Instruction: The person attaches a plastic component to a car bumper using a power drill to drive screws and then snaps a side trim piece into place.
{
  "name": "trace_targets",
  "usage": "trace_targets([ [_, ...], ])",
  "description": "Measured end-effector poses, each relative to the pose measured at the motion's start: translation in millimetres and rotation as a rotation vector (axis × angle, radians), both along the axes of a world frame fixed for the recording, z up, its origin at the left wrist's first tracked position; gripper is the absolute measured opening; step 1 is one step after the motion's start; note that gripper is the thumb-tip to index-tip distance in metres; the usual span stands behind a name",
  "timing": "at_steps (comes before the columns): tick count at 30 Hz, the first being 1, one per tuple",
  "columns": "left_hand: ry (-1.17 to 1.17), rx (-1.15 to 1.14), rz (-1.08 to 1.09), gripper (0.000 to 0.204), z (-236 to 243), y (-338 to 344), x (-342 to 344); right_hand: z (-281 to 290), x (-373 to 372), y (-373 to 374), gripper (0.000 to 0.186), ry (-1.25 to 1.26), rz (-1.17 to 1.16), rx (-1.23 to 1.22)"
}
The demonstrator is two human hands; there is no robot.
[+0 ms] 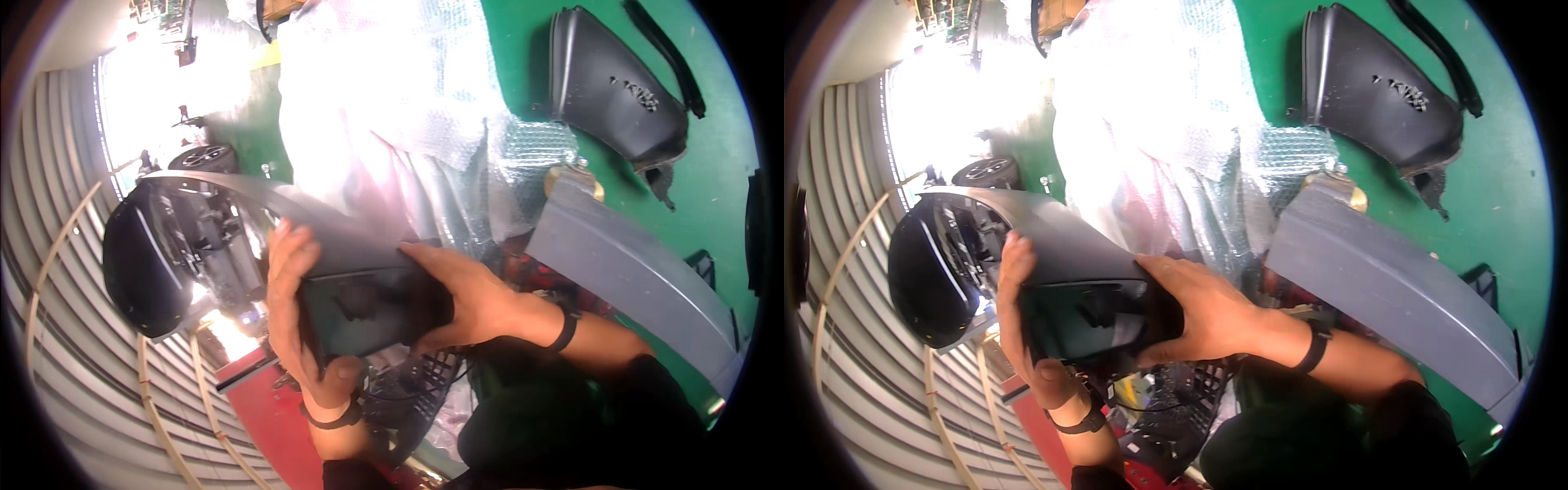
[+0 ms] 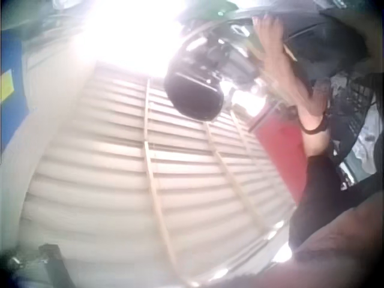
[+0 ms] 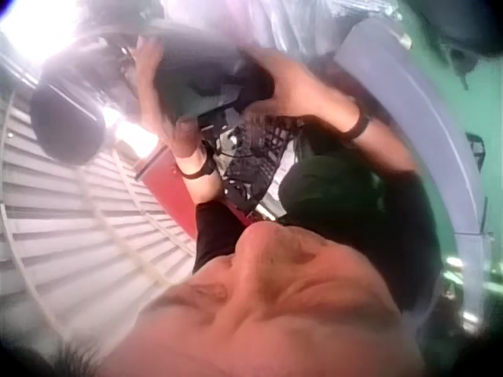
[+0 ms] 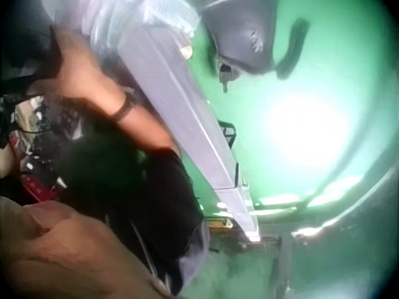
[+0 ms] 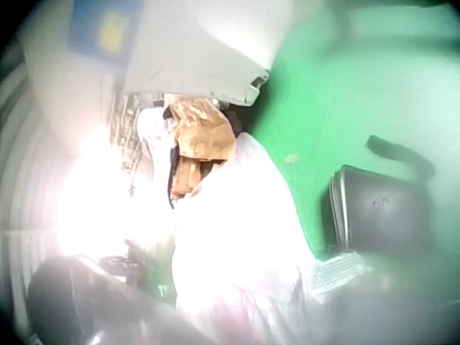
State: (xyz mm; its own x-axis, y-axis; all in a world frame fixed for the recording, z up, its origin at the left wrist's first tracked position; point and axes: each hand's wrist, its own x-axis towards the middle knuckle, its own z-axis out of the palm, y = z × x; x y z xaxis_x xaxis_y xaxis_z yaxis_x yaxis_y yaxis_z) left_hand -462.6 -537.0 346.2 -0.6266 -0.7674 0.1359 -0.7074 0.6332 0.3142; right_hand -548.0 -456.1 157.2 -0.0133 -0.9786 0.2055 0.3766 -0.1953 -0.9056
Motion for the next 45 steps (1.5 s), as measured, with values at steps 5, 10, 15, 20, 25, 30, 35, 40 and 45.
trace_targets([
  [5,0.306,0.041,0.092,0.089,-10,23,8,2,12,26,0.083,0.066,-0.164,-0.023],
  [10,0.081,-0.138,-0.032,0.055,-5,21,16,21,-12,47,0.066,0.302,-0.054,0.110],
  [15,0.208,-0.178,-0.060,0.049,-9,28,4,69,-81,73,0.045,0.444,0.002,0.218],
  [20,0.339,-0.089,0.040,0.065,-10,37,50,94,-176,50,0.025,0.539,-0.223,0.491],
  [25,0.938,0.198,0.330,0.060,-42,75,111,-8,-267,18,0.040,1.002,-0.276,0.685],
  [30,0.908,0.421,0.864,0.039,-106,167,189,-109,-295,-1,0.052,1.366,-0.125,0.664],
  [35,0.998,0.552,1.030,0.036,-172,243,210,-165,-306,-13,0.047,1.637,-0.011,0.623],
  [40,0.710,0.579,0.965,0.041,-201,261,196,-160,-304,-12,0.032,1.720,-0.100,0.597],
  [45,0.775,0.599,0.946,0.044,-208,268,199,-168,-304,-21,0.041,1.416,-0.154,0.863],
])
